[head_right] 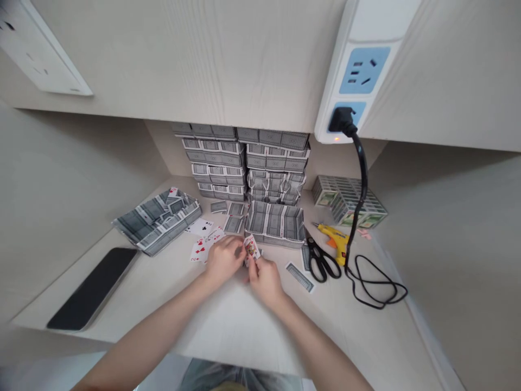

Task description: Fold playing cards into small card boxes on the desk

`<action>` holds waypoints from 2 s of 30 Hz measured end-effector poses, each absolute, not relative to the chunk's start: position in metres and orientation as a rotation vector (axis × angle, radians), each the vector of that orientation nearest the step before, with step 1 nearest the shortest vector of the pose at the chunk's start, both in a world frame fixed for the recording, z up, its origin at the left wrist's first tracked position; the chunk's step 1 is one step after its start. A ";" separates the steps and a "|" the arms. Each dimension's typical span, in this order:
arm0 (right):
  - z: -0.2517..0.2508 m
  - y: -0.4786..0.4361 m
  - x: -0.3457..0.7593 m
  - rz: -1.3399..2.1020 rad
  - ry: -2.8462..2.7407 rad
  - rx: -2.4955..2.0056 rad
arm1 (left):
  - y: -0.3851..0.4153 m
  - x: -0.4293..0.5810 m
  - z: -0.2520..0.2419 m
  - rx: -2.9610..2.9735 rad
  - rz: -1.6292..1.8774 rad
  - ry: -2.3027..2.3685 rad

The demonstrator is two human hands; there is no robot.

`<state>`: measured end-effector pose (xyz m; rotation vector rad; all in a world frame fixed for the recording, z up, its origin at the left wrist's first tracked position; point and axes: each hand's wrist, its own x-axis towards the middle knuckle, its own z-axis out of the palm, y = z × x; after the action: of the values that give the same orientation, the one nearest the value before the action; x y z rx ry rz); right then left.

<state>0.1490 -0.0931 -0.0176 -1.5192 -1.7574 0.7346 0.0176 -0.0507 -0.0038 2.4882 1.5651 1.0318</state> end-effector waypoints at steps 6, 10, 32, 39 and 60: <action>-0.010 -0.085 0.158 1.009 -1.408 -1.442 | -0.053 0.018 0.006 2.217 1.054 1.367; 0.002 -0.079 0.167 1.156 -1.319 -1.355 | -0.047 0.012 0.013 1.464 0.988 1.041; -0.018 -0.081 0.166 1.142 -1.509 -1.488 | -0.039 0.008 -0.006 1.287 0.792 1.100; -0.021 -0.079 0.166 1.181 -1.484 -1.470 | -0.050 0.021 -0.019 1.700 0.900 1.196; -0.009 -0.084 0.160 1.440 -1.368 -1.258 | -0.059 0.025 -0.007 1.803 0.966 1.399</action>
<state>0.1600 -0.0838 -0.0093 -1.2576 -1.3678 1.4402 0.0251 -0.0593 -0.0071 1.8028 1.3994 0.9657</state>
